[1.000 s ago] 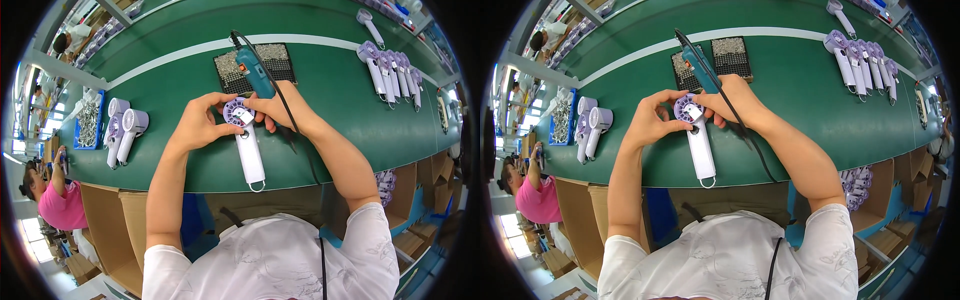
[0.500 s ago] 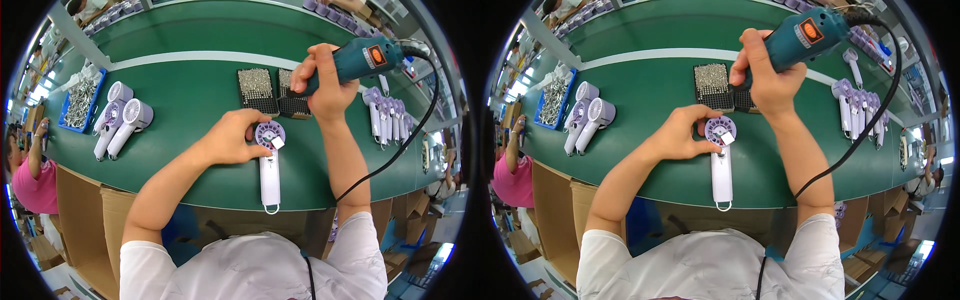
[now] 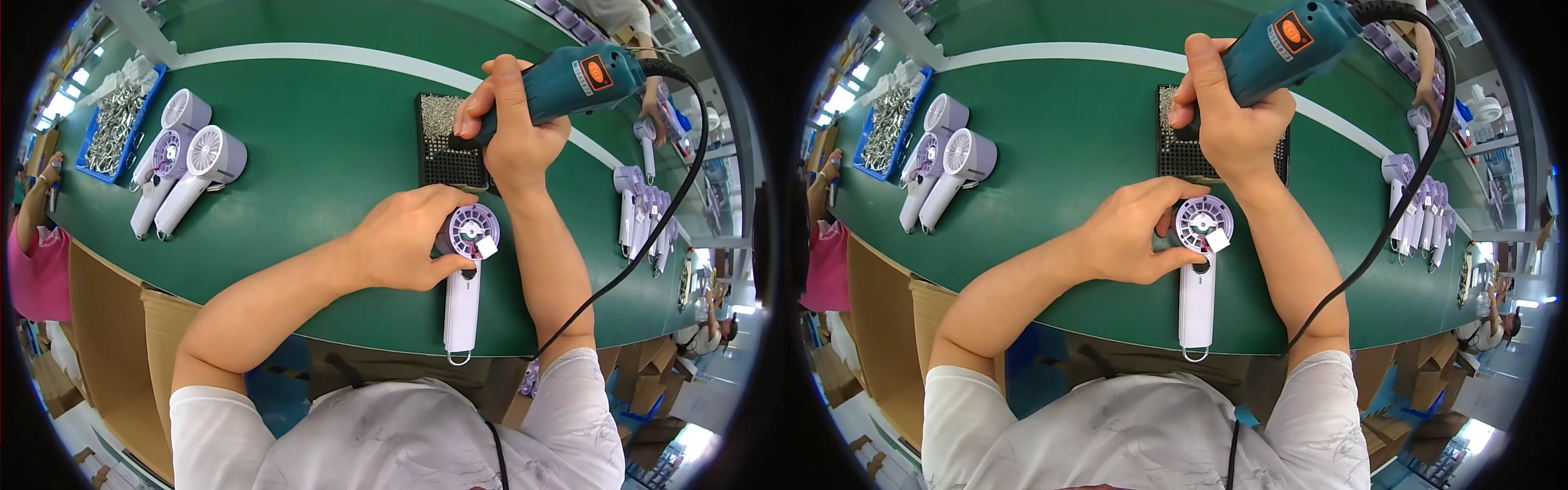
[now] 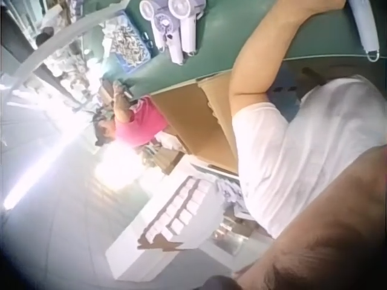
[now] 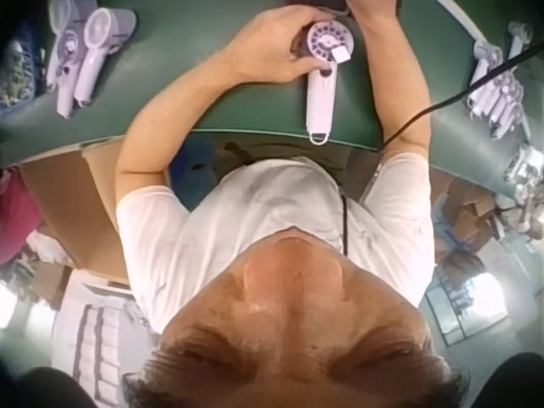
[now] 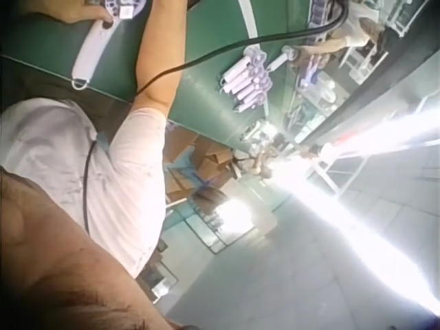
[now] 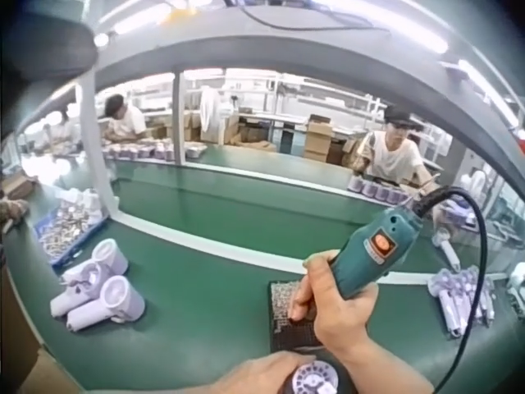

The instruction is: The person assembles handheld fans by positioning components and fastening screws with an electric screwdriver, then places the assembled fans onto the conveyor belt.

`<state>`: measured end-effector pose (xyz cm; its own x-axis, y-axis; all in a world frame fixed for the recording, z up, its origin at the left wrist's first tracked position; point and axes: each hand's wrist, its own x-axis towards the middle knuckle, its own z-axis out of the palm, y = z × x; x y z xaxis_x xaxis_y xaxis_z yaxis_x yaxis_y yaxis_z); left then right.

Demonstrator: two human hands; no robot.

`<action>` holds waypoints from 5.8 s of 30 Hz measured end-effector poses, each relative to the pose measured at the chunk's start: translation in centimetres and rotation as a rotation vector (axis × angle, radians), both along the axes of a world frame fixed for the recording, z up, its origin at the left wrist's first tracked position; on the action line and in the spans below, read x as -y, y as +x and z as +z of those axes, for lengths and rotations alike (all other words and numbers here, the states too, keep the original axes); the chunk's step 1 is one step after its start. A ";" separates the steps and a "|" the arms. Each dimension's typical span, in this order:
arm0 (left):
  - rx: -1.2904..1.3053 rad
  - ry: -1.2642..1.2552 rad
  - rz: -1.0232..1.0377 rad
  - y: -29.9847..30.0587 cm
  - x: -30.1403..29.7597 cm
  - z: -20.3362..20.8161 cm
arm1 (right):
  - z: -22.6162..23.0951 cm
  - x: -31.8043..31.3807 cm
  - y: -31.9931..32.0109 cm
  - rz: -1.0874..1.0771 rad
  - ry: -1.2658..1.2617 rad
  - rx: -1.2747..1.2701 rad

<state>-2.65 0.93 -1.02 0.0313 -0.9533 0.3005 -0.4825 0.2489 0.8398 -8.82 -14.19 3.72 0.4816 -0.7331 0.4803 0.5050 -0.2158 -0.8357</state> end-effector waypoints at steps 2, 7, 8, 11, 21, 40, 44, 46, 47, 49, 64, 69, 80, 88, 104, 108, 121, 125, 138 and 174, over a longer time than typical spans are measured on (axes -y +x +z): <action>0.000 0.006 -0.002 0.1 0.0 0.1 | -0.1 -0.1 0.1 0.001 -0.004 -0.013; -0.014 -0.128 0.026 -0.1 0.1 -0.9 | -0.5 -0.2 0.2 -0.002 -0.025 -0.026; -0.012 -0.124 0.023 -0.1 0.1 -1.0 | -0.5 -0.2 0.2 0.000 -0.024 -0.027; -0.010 -0.118 0.022 -0.1 0.1 -1.0 | -0.6 -0.2 0.2 0.003 -0.030 -0.027; -0.007 -0.103 0.027 -0.1 0.1 -1.0 | -0.7 -0.2 0.2 0.035 -0.033 -0.025; -0.012 -0.102 -0.005 0.1 0.4 -0.9 | -0.9 -0.5 0.3 -0.028 -0.044 -0.087; -0.039 -0.073 0.004 0.6 0.5 -0.8 | -0.6 -0.4 -0.6 -0.066 0.061 0.008; -0.024 -0.078 0.017 0.7 0.6 -1.0 | 0.7 -0.5 -1.8 -0.076 0.051 0.045; -0.023 -0.071 0.015 0.7 0.6 -0.9 | 1.3 -0.5 -2.5 -0.062 0.082 0.096; -0.015 -0.066 0.016 0.8 0.7 -0.8 | 2.4 -0.7 -3.7 -0.040 0.104 0.168; -0.055 0.001 0.015 0.7 0.8 -0.2 | 2.4 -3.4 -7.6 0.236 0.086 0.207; -0.045 0.007 0.020 0.6 0.8 -0.2 | 2.3 -3.7 -7.6 0.260 0.071 0.195; -0.042 0.000 0.013 0.7 0.8 -0.1 | 2.0 -3.7 -7.6 0.260 0.088 0.175; -0.032 -0.002 0.013 0.9 0.8 -0.1 | 1.3 -3.8 -7.2 0.261 0.105 0.161; -0.226 -0.121 -0.033 0.4 1.4 -1.0 | 1.3 -6.2 -6.1 0.254 -0.145 -0.214; -0.130 -0.045 0.000 0.6 0.9 -0.5 | 1.4 -6.2 -6.1 0.283 -0.132 -0.208; -0.040 -0.057 -0.020 0.6 1.3 -0.6 | 1.8 5.1 -8.1 -0.250 -0.073 0.121; -0.059 0.027 -0.008 0.6 1.3 -0.3 | 0.4 6.0 -7.6 -0.270 -0.127 0.025; -0.072 0.017 -0.013 0.4 1.1 -0.6 | -0.8 6.1 -7.2 -0.287 -0.115 -0.022; -0.063 0.021 -0.024 0.7 0.9 -0.2 | 2.1 4.1 -7.6 -0.168 -0.056 0.175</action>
<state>-2.00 -0.02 -1.24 0.0267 -0.9600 0.2789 -0.4229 0.2419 0.8733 -16.44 -18.30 5.78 0.2608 -0.7655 0.5882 0.5942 -0.3529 -0.7227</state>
